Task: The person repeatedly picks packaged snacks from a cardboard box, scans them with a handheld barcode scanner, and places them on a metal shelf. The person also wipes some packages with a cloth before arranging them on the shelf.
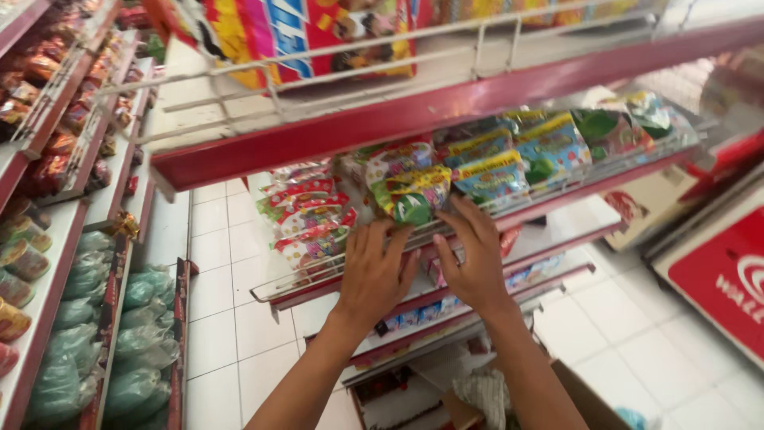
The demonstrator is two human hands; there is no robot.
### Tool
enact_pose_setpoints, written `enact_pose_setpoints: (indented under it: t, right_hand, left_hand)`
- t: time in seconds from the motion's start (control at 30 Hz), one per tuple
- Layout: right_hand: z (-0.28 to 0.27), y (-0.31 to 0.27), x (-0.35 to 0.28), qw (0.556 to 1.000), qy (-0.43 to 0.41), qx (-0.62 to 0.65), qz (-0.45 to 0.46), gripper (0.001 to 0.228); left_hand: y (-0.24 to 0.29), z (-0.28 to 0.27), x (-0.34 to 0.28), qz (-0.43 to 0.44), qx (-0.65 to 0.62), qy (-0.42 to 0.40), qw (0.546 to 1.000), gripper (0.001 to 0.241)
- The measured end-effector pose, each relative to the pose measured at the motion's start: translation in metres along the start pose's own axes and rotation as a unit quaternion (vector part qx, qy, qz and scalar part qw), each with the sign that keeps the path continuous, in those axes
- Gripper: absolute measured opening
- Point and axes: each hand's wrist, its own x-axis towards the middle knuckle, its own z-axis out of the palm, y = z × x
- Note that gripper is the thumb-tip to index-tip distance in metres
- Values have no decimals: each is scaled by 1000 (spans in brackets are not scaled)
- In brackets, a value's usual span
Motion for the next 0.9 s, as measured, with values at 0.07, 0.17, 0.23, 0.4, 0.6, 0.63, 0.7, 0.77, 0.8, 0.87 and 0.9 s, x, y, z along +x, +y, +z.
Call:
enact_pose_setpoints:
  t: [0.07, 0.17, 0.23, 0.4, 0.6, 0.63, 0.7, 0.77, 0.8, 0.87, 0.9]
  right_hand:
    - [0, 1, -23, 997, 35, 45, 56, 30]
    - [-10, 21, -99, 974, 62, 113, 186, 25]
    - [-10, 35, -166, 933, 54, 170, 312, 24]
    - [-24, 59, -348, 800, 57, 200, 563, 27]
    - [-61, 13, -530, 698, -103, -40, 707, 37]
    - [-66, 2, -548, 706, -120, -63, 695, 37]
    - [-70, -15, -576, 722, -155, -105, 666, 37]
    - [-71, -17, -592, 714, -144, -104, 678, 37]
    - [-70, -13, -598, 710, -139, -103, 683, 37]
    - [-69, 2, -604, 689, -140, -72, 707, 37]
    - [-69, 13, -607, 680, -140, -57, 717, 37]
  left_hand:
    - [2, 3, -8, 18, -48, 31, 998, 39]
    - [19, 28, -49, 17, -185, 24, 982, 28]
    - [36, 60, -90, -11, -275, -39, 961, 17]
    - [89, 159, -212, -72, -371, -295, 877, 14]
    - [118, 220, -337, 14, -306, -584, 751, 28]
    - [121, 225, -349, 30, -279, -624, 730, 33]
    - [123, 233, -364, 68, -252, -653, 711, 37]
    - [123, 239, -372, 84, -248, -665, 700, 39]
    - [123, 242, -373, 82, -258, -663, 698, 39]
    - [126, 248, -371, 101, -268, -641, 712, 38]
    - [128, 254, -368, 124, -269, -617, 729, 37]
